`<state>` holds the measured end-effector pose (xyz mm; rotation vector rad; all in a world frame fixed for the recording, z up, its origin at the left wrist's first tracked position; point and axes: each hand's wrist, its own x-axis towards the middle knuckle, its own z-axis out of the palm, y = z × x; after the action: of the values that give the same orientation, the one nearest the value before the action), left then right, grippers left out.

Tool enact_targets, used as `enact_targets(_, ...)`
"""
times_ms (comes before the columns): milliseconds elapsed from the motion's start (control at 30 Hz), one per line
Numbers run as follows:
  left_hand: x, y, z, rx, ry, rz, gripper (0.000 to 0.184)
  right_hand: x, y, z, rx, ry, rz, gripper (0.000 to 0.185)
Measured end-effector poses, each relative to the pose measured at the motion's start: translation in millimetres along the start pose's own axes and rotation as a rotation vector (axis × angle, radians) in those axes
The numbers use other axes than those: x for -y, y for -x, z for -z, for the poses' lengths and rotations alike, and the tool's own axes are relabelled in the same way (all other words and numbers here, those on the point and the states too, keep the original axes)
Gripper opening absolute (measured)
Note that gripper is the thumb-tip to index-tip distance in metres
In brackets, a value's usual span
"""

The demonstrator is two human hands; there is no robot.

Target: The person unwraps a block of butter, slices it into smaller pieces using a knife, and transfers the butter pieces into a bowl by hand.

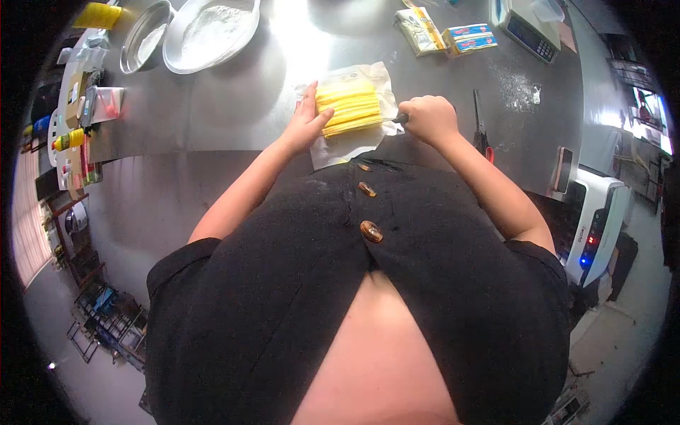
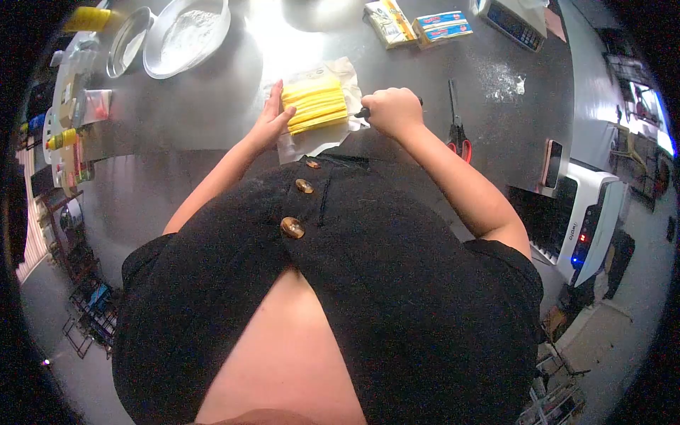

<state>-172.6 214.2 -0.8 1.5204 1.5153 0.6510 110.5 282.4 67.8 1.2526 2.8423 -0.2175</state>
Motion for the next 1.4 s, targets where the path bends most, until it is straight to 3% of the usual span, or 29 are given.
enact_targets(267, -5, 0, 0, 0.012, -0.029, 0.017, 0.080, 1, -3, 3, 0.035, 0.008, -0.005, 0.005)
enact_targets(567, -7, -5, -2, -0.139, -0.221, -0.002, 0.067, 3, -19, 11, 0.215, 0.027, -0.079, 0.011)
enact_targets(933, -3, -6, -9, -0.293, -0.350, -0.064, 0.060, 1, -20, -8, 0.111, 0.036, -0.064, 0.010)
enact_targets(1067, -2, -7, -10, -0.316, -0.391, -0.082, 0.059, -1, -17, -28, 0.065, 0.047, -0.056, 0.009)
enact_targets(1167, 0, -8, -13, -0.273, -0.470, -0.084, 0.059, -2, -9, -40, -0.102, 0.068, -0.024, 0.007)
enact_targets(1267, 2, -1, -17, -0.290, -0.492, -0.108, 0.059, 0, -8, -35, -0.090, 0.076, -0.019, 0.007)
enact_targets(1367, 10, -5, -16, -0.328, -0.500, -0.155, 0.065, 1, -8, -31, -0.069, 0.053, -0.017, 0.007)
enact_targets(1400, 8, -4, -14, -0.306, -0.492, -0.171, 0.074, 1, -7, -33, -0.071, 0.052, -0.022, 0.007)
